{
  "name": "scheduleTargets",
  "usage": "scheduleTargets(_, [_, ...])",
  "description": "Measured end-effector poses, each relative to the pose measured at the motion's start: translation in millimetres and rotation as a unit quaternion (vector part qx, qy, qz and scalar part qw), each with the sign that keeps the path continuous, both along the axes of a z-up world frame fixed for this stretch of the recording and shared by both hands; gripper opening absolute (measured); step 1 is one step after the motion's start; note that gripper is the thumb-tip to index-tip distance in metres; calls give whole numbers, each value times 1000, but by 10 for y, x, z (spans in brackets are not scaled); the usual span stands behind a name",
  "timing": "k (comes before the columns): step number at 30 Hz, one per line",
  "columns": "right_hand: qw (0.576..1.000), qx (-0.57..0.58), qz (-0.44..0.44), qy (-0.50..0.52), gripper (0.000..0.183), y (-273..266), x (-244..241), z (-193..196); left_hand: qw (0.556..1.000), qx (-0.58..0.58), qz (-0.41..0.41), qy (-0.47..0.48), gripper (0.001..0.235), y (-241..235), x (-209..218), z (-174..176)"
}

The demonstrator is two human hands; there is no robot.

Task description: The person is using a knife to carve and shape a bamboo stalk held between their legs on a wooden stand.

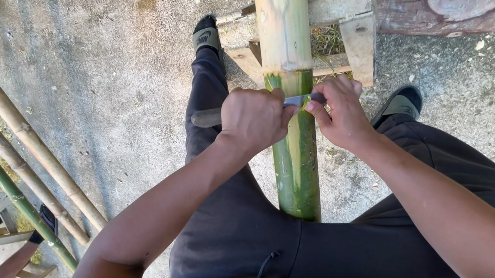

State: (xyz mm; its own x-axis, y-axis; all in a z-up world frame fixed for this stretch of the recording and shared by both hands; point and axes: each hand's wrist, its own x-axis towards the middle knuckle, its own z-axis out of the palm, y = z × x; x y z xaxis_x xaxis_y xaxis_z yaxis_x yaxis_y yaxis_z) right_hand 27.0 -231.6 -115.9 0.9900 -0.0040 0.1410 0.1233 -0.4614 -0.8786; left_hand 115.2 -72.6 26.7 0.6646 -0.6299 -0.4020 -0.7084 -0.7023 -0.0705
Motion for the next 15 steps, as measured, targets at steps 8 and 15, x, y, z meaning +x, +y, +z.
scheduleTargets(8, [1000,2,11,19,22,14,-117,6,999,19,22,43,43,-58,-72,129])
scheduleTargets(15, [993,7,54,106,26,191,-1095,-8,996,-27,39,80,42,277,-1000,-131])
